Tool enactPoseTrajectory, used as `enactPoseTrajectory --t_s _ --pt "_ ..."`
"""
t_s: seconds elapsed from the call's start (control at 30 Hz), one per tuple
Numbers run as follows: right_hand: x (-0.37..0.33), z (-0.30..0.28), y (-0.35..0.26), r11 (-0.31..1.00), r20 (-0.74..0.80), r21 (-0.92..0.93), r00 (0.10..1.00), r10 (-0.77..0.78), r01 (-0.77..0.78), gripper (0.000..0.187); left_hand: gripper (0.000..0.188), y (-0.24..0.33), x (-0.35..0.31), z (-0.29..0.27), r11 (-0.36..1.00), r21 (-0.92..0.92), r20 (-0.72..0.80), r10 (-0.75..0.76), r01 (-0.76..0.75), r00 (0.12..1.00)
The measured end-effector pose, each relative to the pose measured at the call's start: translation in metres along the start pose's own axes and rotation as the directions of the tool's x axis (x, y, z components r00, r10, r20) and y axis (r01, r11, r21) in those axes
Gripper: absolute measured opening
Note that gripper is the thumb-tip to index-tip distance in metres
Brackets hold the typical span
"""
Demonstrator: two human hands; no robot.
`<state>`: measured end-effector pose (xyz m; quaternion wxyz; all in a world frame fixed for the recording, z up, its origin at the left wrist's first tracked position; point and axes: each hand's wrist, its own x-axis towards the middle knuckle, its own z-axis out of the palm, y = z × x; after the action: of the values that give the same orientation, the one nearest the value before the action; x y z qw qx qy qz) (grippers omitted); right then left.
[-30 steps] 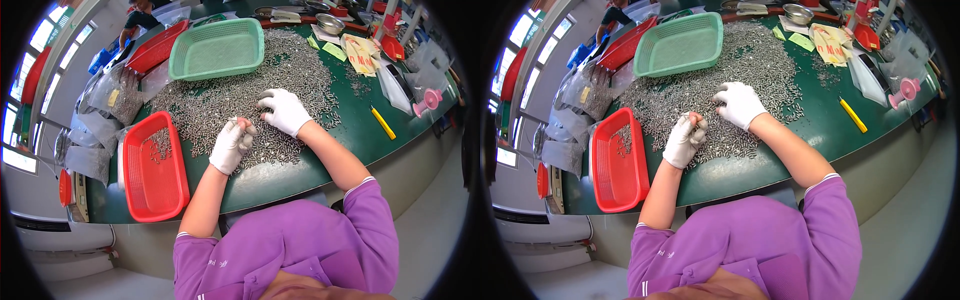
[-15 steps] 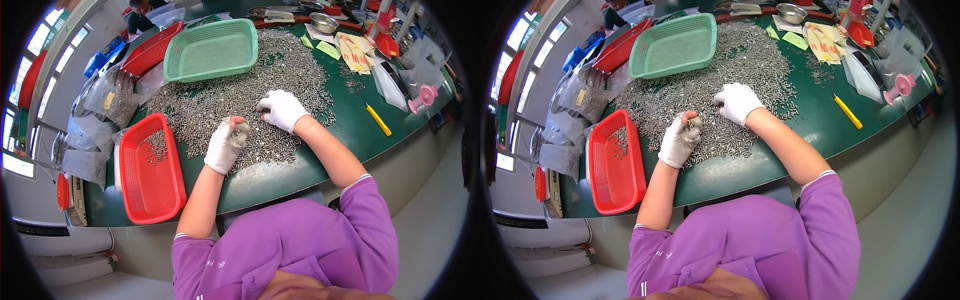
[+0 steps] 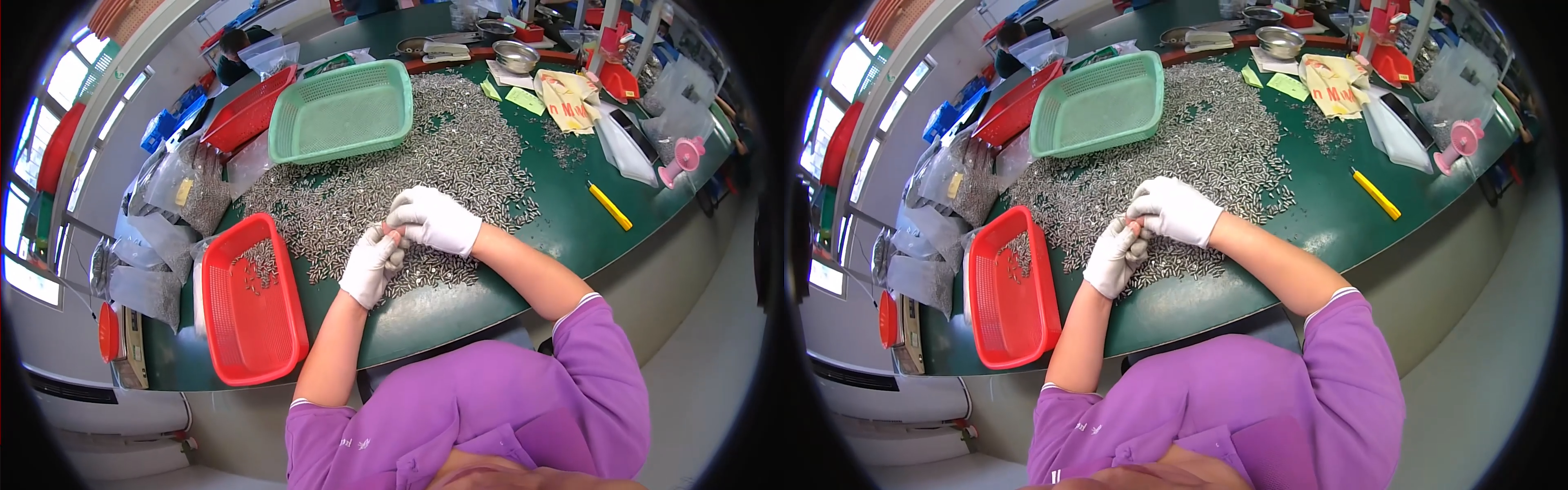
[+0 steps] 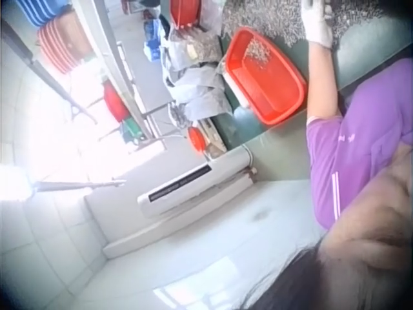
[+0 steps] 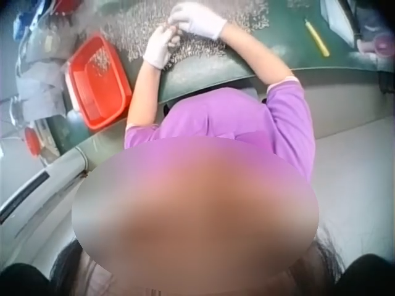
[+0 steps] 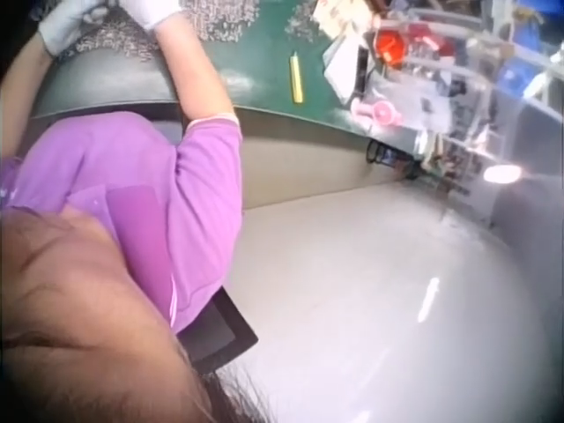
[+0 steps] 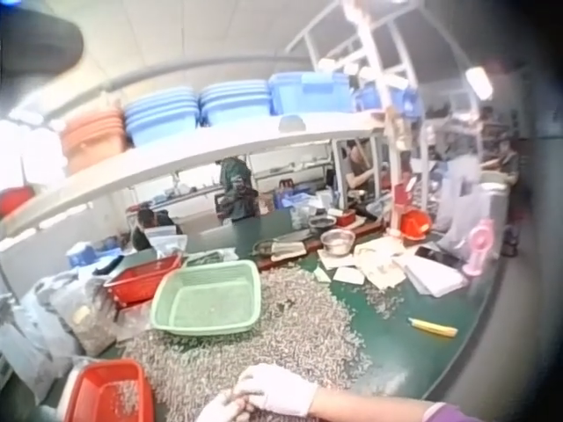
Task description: Inspecting small metal components and placing them into plastic bags on a manufacturing line.
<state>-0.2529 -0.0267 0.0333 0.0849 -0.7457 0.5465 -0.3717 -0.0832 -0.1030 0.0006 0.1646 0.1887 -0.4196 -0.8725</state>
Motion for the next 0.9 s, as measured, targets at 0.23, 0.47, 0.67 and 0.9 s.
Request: enactPoseTrajectory --t_s 0.23,0.47,0.67,0.9 --pt "-0.003 -0.008 0.012 0.922 -0.005 -0.303 0.968 0.249 -0.239 0.031 0.018 0.003 0.0 0.001 0.999 -0.01 -0.04 0.043 -0.044 0.998" --pt "-0.004 0.003 0.027 0.86 -0.049 -0.459 0.974 0.223 -0.22 0.011 0.024 0.004 0.002 -0.001 0.994 -0.106 -0.003 0.013 -0.013 1.0" --pt "-0.009 -0.009 0.029 0.853 -0.082 -0.444 0.961 0.265 -0.274 0.014 0.026 0.004 0.002 -0.003 0.994 -0.101 -0.006 0.034 -0.035 0.999" --pt "-0.005 -0.01 0.024 0.863 0.045 -0.377 0.925 0.378 -0.335 0.013 0.028 0.003 0.002 -0.005 0.988 -0.155 0.007 0.02 -0.019 1.0"
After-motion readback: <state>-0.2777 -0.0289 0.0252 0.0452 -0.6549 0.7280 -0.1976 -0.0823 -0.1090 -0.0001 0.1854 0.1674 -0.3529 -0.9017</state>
